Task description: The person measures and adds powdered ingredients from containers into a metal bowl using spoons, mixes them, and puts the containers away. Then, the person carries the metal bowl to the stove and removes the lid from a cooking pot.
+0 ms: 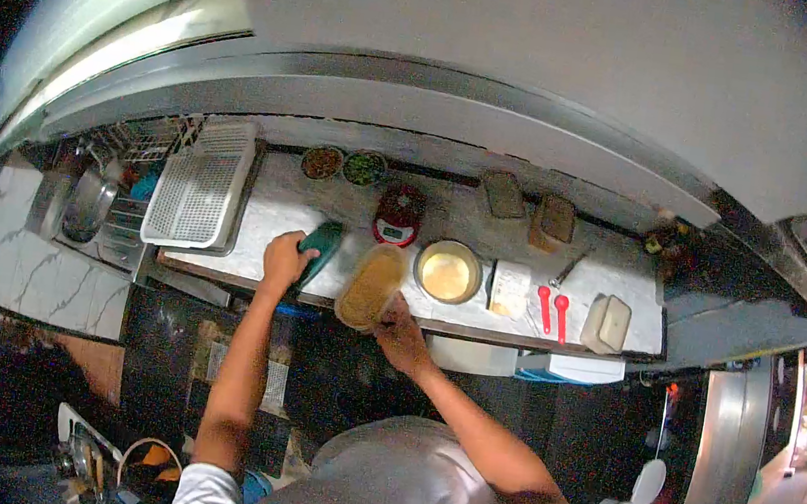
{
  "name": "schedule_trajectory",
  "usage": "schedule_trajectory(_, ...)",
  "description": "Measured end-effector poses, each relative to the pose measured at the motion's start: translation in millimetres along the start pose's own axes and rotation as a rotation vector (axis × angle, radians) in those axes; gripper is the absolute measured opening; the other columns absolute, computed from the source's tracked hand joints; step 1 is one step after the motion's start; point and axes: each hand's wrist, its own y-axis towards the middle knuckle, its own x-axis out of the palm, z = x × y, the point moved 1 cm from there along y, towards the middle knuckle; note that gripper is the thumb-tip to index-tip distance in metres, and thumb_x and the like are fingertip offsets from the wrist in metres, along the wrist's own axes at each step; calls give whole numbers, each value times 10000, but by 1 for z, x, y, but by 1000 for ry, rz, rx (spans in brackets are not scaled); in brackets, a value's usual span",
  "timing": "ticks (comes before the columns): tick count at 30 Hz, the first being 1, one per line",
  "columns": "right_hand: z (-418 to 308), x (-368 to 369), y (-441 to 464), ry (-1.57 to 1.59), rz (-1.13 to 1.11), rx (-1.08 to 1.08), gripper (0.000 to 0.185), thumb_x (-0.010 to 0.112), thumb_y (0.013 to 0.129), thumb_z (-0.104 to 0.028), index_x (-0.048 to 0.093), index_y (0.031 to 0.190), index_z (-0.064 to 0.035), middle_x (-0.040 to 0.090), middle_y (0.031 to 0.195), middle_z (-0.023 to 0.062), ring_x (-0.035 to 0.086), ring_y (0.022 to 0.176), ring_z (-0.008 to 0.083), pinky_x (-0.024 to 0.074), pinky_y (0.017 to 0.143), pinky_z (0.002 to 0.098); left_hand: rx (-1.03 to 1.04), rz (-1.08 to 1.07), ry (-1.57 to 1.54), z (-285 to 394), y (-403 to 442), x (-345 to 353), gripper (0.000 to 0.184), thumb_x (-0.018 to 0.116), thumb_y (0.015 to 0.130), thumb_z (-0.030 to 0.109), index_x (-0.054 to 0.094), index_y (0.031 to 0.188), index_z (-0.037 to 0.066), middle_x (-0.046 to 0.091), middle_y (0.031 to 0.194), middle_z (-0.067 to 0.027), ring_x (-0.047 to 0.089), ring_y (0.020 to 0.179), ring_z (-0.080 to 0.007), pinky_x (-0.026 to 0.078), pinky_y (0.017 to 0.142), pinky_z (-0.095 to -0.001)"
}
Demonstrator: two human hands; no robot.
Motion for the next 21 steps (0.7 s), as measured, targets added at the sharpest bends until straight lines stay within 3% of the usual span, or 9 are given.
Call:
schedule_trajectory(3,24,0,5,-68,-32,-105,895,692,1075,-141,112,1753,-70,716,1301,161,726,1022,213,619,864,364,55,158,-107,100,-48,-52,246,837,835,169,690,972,27,727,1051,-224,695,957,-466,541,822,-557)
schedule_trajectory(8,22,-7,-2,-31,-82,-161,921,646,1049,-47,73,1768,-101,705,1360,180,746,1030,230,620,859,340,326,299,-195,157,-79,7,545,849,816,183,611,1280,24,662,1285,-251,635,1202,-471,520,983,-531)
schedule_trajectory(10,33,-9,2,-65,-85,-173,941,631,1038,-19,51,1772,-118,698,1378,183,752,1022,232,621,854,332,289,292,-138,163,-82,19,574,847,840,200,579,1316,22,658,1295,-239,627,1192,-474,505,976,-552)
schedule_trajectory(12,35,-13,-1,123,-64,-203,749,639,1032,-32,320,1708,-80,726,1323,194,762,1008,260,619,854,377,255,272,-82,168,-85,19,604,844,864,217,547,1352,20,654,1305,-227,618,1182,-477,490,970,-573)
schedule_trajectory(13,36,-25,-2,118,-55,-198,749,639,1032,-32,320,1708,-80,726,1323,194,762,1008,260,619,854,377,190,248,-191,166,-82,15,605,852,874,236,553,1355,22,653,1319,-234,617,1191,-474,492,984,-566)
schedule_trajectory(15,39,-61,-8,-483,271,-414,415,646,1046,-92,623,1459,-64,765,1201,186,768,968,315,606,839,431,13,203,-330,163,-79,4,613,860,906,272,558,1377,23,650,1348,-242,618,1220,-474,495,1023,-552)
schedule_trajectory(17,31,-122,-34,-606,530,-291,166,658,1055,-168,735,1162,-66,770,1090,185,753,962,375,587,851,471,-22,320,-465,140,-79,0,648,854,937,303,547,1428,13,642,1367,-251,621,1262,-456,480,1103,-518)
schedule_trajectory(20,114,-242,-48,-778,839,-148,116,645,1018,-149,727,1054,-75,746,998,189,731,898,408,560,789,515,-320,295,-540,96,-90,-7,631,737,1053,419,512,1492,26,622,1412,-299,631,1286,-421,482,1106,-476)
schedule_trajectory(21,120,-270,-57,-833,894,-50,104,659,1001,-142,718,1038,-65,742,1005,197,720,906,423,553,792,524,-383,300,-544,76,-88,0,557,714,1072,395,545,1454,28,698,1283,-275,690,1163,-415,520,1030,-498)
